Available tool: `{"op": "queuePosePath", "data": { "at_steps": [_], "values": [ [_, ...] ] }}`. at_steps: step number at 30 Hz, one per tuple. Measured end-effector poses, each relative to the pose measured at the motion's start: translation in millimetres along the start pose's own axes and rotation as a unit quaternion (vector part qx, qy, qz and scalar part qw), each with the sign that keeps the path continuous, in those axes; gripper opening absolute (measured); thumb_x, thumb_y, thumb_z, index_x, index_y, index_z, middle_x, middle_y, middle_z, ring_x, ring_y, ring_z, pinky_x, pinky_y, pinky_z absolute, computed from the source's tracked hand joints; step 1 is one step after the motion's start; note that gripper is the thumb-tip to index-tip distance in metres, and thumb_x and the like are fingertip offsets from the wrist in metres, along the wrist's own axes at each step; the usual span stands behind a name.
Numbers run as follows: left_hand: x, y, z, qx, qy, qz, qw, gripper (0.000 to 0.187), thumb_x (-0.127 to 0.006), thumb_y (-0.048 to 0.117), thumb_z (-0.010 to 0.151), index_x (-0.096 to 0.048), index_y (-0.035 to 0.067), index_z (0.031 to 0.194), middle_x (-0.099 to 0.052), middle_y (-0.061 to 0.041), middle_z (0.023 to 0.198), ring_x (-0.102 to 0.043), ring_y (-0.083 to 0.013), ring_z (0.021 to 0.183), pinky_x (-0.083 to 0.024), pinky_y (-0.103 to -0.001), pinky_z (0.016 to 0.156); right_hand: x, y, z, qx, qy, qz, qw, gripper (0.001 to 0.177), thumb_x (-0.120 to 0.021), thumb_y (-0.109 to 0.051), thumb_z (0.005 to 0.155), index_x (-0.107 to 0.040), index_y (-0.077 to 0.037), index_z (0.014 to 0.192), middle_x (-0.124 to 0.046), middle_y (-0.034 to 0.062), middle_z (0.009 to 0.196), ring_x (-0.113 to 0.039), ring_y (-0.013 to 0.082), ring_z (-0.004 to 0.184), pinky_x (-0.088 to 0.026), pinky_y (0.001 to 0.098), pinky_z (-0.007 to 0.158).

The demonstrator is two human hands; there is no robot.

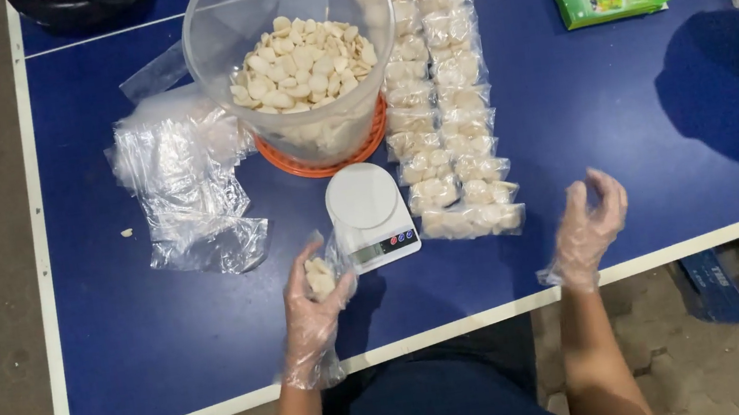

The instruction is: Scooping snack pieces from a large container into small plastic bags and weighing them on a digital scale for portion control.

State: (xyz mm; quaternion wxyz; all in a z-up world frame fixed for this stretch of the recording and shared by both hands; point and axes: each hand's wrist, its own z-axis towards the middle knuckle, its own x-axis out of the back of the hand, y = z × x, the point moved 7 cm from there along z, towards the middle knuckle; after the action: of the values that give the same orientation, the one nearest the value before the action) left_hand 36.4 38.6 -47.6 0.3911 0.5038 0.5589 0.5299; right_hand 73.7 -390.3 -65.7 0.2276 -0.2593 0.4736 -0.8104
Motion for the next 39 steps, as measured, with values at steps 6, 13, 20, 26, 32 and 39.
{"op": "queuePosePath", "data": {
  "at_steps": [6,13,20,26,32,39],
  "values": [
    [-21,-51,-8,0.056,0.014,-0.116,0.992,0.060,-0.096,0.013,0.067,-0.065,0.009,0.117,-0.072,-0.011,0.090,-0.069,-0.0182,0.078,-0.064,-0.032,0.063,-70,-140,-84,0.141,-0.213,0.058,0.965,0.024,-0.077,-0.014,0.090,-0.068,-0.003,0.109,-0.067,0.0156,0.106,-0.062,0.0341,0.108,-0.050,0.0446,0.094],
    [-31,-11,-13,0.026,0.066,-0.182,0.981,0.062,-0.094,0.017,0.070,-0.054,0.007,0.116,-0.065,-0.009,0.093,-0.065,-0.0157,0.076,-0.065,-0.028,0.059,-145,-137,-143,-0.124,-0.489,0.073,0.860,0.029,-0.089,-0.028,0.077,-0.079,-0.011,0.098,-0.077,0.0086,0.087,-0.071,0.0197,0.084,-0.059,0.0353,0.079],
    [-22,-14,-16,0.060,0.033,-0.245,0.967,0.040,-0.082,0.015,0.083,-0.053,0.007,0.109,-0.068,-0.006,0.083,-0.070,-0.0135,0.066,-0.067,-0.026,0.055,-143,-160,-105,-0.121,-0.435,0.193,0.871,0.036,-0.088,0.001,0.072,-0.075,0.001,0.105,-0.069,0.0152,0.089,-0.067,0.0238,0.089,-0.059,0.0405,0.089],
    [-17,-39,-9,0.063,-0.005,-0.239,0.969,0.051,-0.090,-0.001,0.071,-0.057,-0.001,0.110,-0.073,-0.015,0.087,-0.072,-0.0185,0.073,-0.069,-0.031,0.062,-132,-201,-100,-0.023,-0.563,0.150,0.813,0.083,-0.092,-0.009,0.066,-0.057,0.000,0.142,-0.077,0.0251,0.096,-0.073,0.0416,0.094,-0.055,0.0567,0.090],
    [-26,-56,-6,0.085,-0.043,-0.203,0.975,0.051,-0.093,-0.004,0.065,-0.065,-0.004,0.107,-0.075,-0.018,0.085,-0.072,-0.0187,0.068,-0.068,-0.029,0.057,-137,-170,-97,-0.021,-0.502,0.239,0.831,0.068,-0.091,-0.005,0.068,-0.067,0.002,0.132,-0.076,0.0163,0.078,-0.071,0.0286,0.086,-0.054,0.0454,0.093],
    [-15,-29,-22,0.156,-0.033,-0.290,0.944,0.046,-0.081,0.012,0.081,-0.063,0.001,0.122,-0.077,-0.026,0.091,-0.075,-0.0262,0.072,-0.066,-0.035,0.055,-131,-205,-100,0.061,-0.546,0.191,0.813,0.070,-0.093,-0.024,0.068,-0.068,-0.002,0.130,-0.078,0.0185,0.084,-0.072,0.0346,0.092,-0.054,0.0509,0.092]
  ]
}}
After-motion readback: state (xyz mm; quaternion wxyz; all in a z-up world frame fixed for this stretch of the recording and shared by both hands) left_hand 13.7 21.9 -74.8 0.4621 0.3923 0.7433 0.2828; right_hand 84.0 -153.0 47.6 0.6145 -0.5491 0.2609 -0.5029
